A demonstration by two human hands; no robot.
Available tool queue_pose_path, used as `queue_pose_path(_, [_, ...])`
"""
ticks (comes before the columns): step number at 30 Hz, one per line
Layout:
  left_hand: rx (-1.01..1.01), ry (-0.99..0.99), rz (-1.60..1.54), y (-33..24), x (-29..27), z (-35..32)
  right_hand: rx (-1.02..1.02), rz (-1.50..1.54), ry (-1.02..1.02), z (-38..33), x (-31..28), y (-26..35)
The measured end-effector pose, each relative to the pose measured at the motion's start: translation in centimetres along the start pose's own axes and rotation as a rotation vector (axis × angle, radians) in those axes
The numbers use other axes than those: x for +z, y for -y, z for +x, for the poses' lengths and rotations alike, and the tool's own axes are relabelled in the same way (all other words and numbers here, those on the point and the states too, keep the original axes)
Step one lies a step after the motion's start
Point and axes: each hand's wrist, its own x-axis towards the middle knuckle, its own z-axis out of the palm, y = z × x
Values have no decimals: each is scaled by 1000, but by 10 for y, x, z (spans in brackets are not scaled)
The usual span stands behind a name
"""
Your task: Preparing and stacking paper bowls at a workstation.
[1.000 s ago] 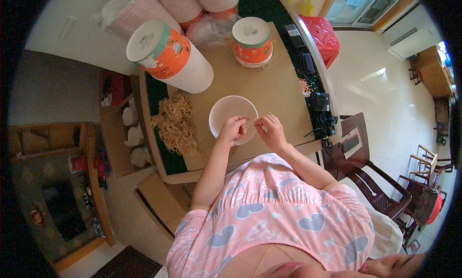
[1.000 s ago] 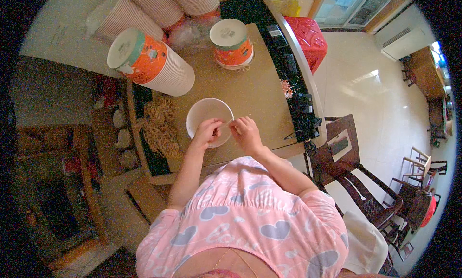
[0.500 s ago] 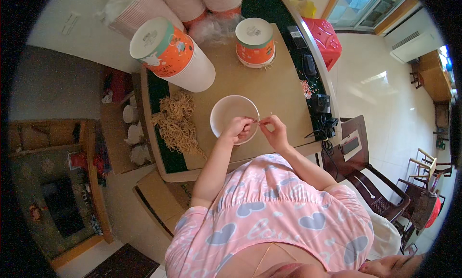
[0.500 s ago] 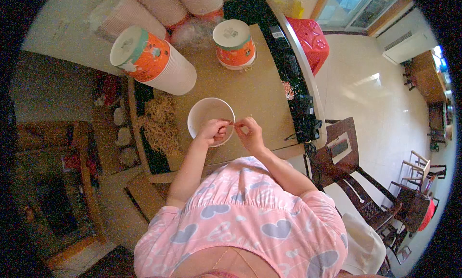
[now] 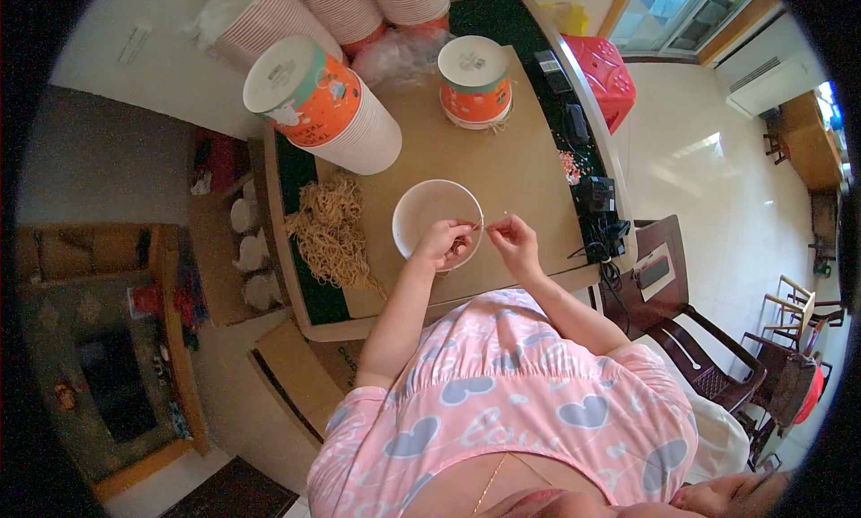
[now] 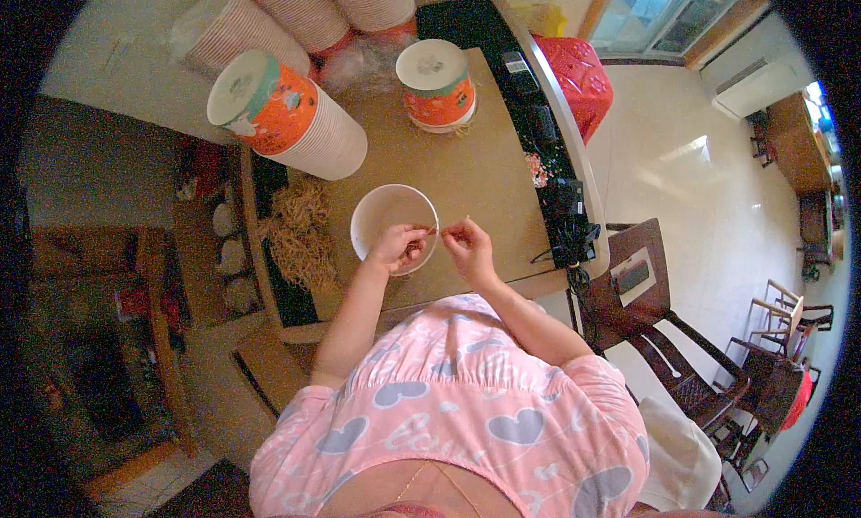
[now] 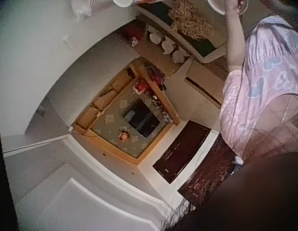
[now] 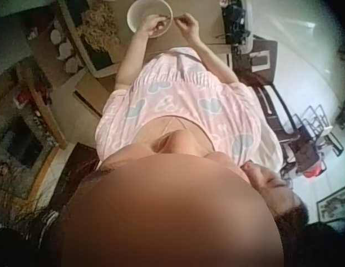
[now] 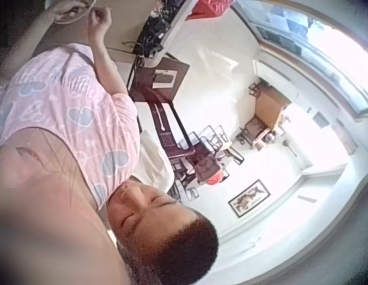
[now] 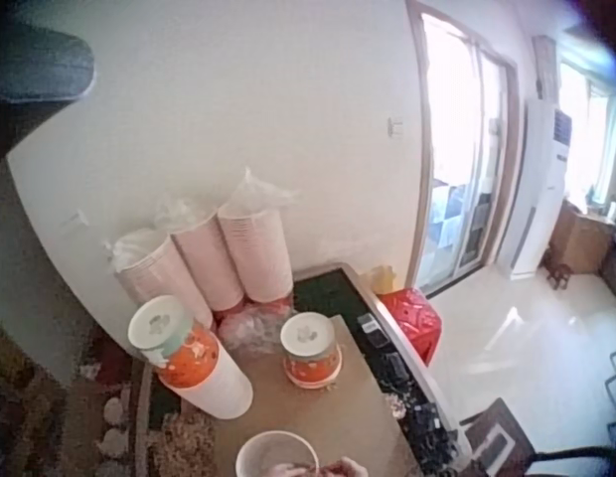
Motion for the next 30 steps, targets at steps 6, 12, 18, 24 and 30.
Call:
queue_pose_path(6, [57, -30, -44, -2, 9, -2, 63, 74, 4, 4, -2, -8])
queue_pose_path(12, [20, 73, -138, 2, -1, 3, 100, -37, 17, 3, -2, 1])
queue_pose_path(18, [-3, -11, -18, 1, -1, 6, 72, -12, 28, 2, -2, 4])
queue_pose_path(24, [-60, 12, -17, -2, -2, 3, 8, -25, 27, 1, 0, -15])
queue_pose_path(30, [-130, 73, -186, -2, -3, 6, -35, -105, 22, 2, -2, -26])
